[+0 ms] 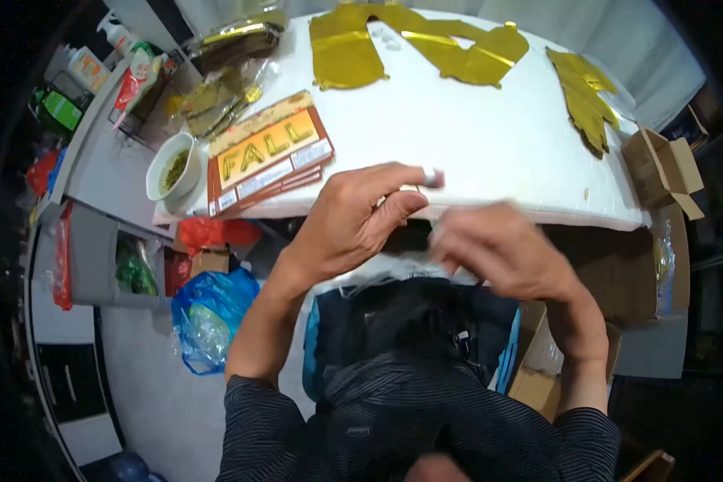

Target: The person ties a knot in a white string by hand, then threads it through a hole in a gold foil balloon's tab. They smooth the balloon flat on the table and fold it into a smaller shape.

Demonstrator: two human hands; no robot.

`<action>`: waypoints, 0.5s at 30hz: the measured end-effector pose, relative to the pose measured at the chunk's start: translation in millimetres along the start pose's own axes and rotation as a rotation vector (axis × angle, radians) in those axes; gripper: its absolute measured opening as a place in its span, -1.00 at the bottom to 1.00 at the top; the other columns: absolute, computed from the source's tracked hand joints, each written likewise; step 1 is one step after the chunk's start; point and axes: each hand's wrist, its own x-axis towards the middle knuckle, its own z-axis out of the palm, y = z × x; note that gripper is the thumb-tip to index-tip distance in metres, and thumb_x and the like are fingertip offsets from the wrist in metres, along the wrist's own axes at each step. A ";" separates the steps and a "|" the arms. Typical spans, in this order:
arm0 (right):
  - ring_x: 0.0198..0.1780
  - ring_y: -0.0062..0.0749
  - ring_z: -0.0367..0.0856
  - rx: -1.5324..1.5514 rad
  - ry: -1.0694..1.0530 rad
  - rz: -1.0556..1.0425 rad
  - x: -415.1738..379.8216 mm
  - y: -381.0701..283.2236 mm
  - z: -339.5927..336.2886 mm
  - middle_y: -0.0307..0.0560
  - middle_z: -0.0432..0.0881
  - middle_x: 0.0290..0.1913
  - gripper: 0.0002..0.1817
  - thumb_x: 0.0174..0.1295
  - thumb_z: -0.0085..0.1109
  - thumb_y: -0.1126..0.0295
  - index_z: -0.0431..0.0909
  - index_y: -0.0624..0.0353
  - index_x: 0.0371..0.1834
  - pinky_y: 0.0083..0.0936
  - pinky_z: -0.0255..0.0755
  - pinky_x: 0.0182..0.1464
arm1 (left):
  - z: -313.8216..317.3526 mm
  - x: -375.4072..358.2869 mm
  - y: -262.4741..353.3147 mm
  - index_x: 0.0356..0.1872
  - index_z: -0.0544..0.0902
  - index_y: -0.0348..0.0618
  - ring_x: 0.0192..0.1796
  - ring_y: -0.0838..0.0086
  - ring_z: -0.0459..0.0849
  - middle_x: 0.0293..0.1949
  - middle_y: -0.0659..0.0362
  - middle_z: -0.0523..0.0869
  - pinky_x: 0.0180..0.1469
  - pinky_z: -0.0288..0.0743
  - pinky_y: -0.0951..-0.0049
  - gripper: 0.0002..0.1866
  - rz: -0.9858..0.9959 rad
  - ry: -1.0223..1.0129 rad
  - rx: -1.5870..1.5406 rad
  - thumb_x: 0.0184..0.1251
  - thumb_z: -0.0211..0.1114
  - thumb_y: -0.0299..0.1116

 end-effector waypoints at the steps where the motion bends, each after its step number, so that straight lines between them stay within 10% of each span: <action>1: -0.45 -0.55 0.58 0.128 0.117 0.028 -1.8 -3.6 -4.4 -0.20 0.58 -0.49 -0.78 0.51 -0.01 0.48 0.54 0.32 -0.32 -0.57 0.44 -0.39 | -3.9 -5.6 -1.3 0.12 0.67 -0.35 -0.41 0.58 0.68 -0.21 0.15 0.81 -0.41 0.56 0.54 -0.73 -0.101 -0.167 -0.042 0.58 0.19 -0.41; 5: -0.48 -0.59 0.52 0.007 0.181 0.026 5.6 15.3 -2.0 -0.21 0.59 -0.48 -0.74 0.53 -0.03 0.43 0.54 0.29 -0.35 -0.61 0.38 -0.41 | 5.6 -15.8 5.1 0.26 0.62 -0.28 -0.40 0.66 0.68 -0.13 0.12 0.82 -0.45 0.55 0.69 -0.63 -0.052 -0.132 -0.676 0.62 0.17 -0.27; 9: -0.53 -0.63 0.53 0.111 0.026 0.026 -0.9 7.5 6.2 -0.21 0.61 -0.47 -0.72 0.55 0.00 0.38 0.55 0.28 -0.34 -0.66 0.39 -0.48 | 8.5 3.0 -16.5 0.08 0.73 -0.24 -0.47 0.67 0.62 -0.38 0.17 0.72 -0.49 0.42 0.63 -0.71 0.194 0.125 0.106 0.62 0.17 -0.27; 10: -0.54 -0.64 0.53 0.159 0.162 0.104 -1.5 -1.3 -4.0 -0.22 0.60 -0.47 -0.71 0.56 -0.01 0.38 0.56 0.28 -0.34 -0.68 0.39 -0.49 | 2.2 -3.8 2.6 -0.02 0.75 -0.27 -0.50 0.67 0.62 -0.42 0.15 0.72 -0.50 0.43 0.60 -0.71 -0.145 -0.072 -0.111 0.62 0.17 -0.26; 13: -0.55 -0.66 0.52 0.100 0.375 0.122 3.0 18.6 -8.7 -0.22 0.60 -0.47 -0.71 0.57 -0.01 0.38 0.57 0.31 -0.31 -0.67 0.41 -0.51 | 14.7 -14.8 4.8 0.13 0.68 -0.33 -0.46 0.65 0.67 -0.40 0.22 0.75 -0.51 0.47 0.65 -0.63 -0.100 -0.069 -0.593 0.66 0.11 -0.20; 15: -0.55 -0.64 0.53 0.022 -0.024 0.021 3.9 35.2 8.7 -0.22 0.61 -0.46 -0.72 0.57 -0.01 0.38 0.58 0.32 -0.28 -0.66 0.42 -0.51 | 11.1 -2.3 1.2 0.14 0.66 -0.35 -0.39 0.65 0.70 -0.36 0.21 0.76 -0.48 0.52 0.65 -0.62 -0.011 0.042 -0.368 0.66 0.12 -0.21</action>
